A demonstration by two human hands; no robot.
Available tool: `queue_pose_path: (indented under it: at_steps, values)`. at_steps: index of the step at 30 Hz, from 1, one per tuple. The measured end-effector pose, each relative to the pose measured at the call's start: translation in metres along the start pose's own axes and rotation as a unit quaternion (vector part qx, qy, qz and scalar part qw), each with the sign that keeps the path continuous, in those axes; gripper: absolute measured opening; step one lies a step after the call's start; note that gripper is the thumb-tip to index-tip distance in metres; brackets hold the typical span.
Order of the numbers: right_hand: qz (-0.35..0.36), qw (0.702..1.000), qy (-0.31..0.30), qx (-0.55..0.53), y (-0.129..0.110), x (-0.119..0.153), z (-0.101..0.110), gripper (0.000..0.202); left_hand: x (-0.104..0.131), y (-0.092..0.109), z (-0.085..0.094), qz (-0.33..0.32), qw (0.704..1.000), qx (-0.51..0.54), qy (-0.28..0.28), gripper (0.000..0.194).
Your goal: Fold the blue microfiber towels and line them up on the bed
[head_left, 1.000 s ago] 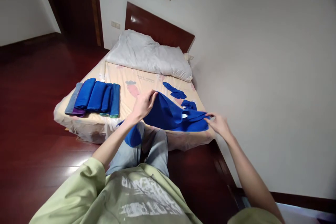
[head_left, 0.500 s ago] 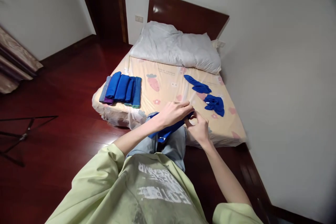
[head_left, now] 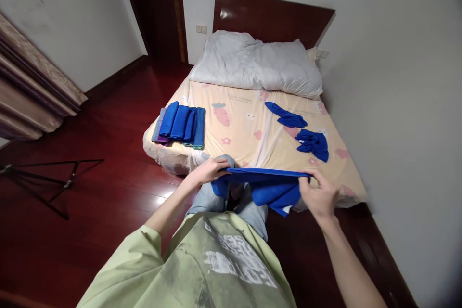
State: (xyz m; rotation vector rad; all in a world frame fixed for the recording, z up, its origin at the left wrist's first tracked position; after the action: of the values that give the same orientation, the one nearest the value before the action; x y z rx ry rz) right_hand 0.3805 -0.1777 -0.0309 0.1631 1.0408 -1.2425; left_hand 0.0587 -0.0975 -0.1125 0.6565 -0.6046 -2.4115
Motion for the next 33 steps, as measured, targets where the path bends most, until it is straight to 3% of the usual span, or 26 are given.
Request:
queue_pose_path:
  at_steps: [3, 6, 10, 13, 15, 18, 21, 27, 30, 33]
  values:
    - [0.030, 0.998, 0.052, 0.018, 0.007, -0.006, 0.018, 0.021, 0.029, -0.025, 0.002, 0.076, 0.997, 0.008, 0.027, 0.021]
    - [0.045, 0.995, 0.069, 0.050, 0.021, -0.006, 0.021, 0.026, 0.051, -0.035, 0.017, 0.121, 0.991, -0.006, 0.058, 0.029]
    - [-0.005, 0.997, 0.072, 0.038, 0.048, 0.011, 0.012, 0.027, 0.076, -0.021, 0.053, 0.121, 0.983, -0.015, 0.138, 0.038]
    - [-0.077, 0.993, 0.081, 0.046, 0.069, 0.031, 0.011, 0.021, 0.094, -0.007, 0.083, 0.142, 0.969, -0.032, 0.199, 0.037]
    - [-0.085, 0.991, 0.077, 0.067, 0.080, 0.045, 0.010, 0.019, 0.104, -0.002, 0.099, 0.164, 0.956, -0.050, 0.238, 0.033]
    - [-0.030, 0.998, -0.003, 0.063, 0.091, 0.069, -0.001, 0.019, 0.114, -0.002, 0.112, 0.181, 0.940, -0.057, 0.285, 0.025]
    - [-0.007, 0.992, -0.124, 0.005, 0.098, 0.106, -0.028, 0.024, 0.119, -0.010, 0.112, 0.205, 0.929, -0.044, 0.304, 0.023]
    - [-0.098, 0.950, -0.287, -0.079, 0.098, 0.192, -0.088, 0.026, 0.132, -0.020, 0.110, 0.227, 0.911, -0.034, 0.343, 0.022]
    - [-0.157, 0.932, -0.314, -0.089, 0.102, 0.219, -0.097, 0.024, 0.139, -0.025, 0.114, 0.243, 0.894, -0.036, 0.375, 0.023]
    - [-0.213, 0.919, -0.318, -0.095, 0.114, 0.234, -0.093, 0.023, 0.140, -0.032, 0.117, 0.249, 0.886, -0.041, 0.390, 0.023]
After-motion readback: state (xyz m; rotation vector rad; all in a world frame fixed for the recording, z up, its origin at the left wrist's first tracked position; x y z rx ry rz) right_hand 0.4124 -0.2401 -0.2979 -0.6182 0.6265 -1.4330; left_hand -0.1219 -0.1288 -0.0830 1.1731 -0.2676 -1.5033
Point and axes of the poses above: each hand's wrist, its own x-axis away from the middle knuckle, its own z-axis out of the back of the hand, y = z × x, the point moved 3 cm from there along -x, towards the middle knuckle
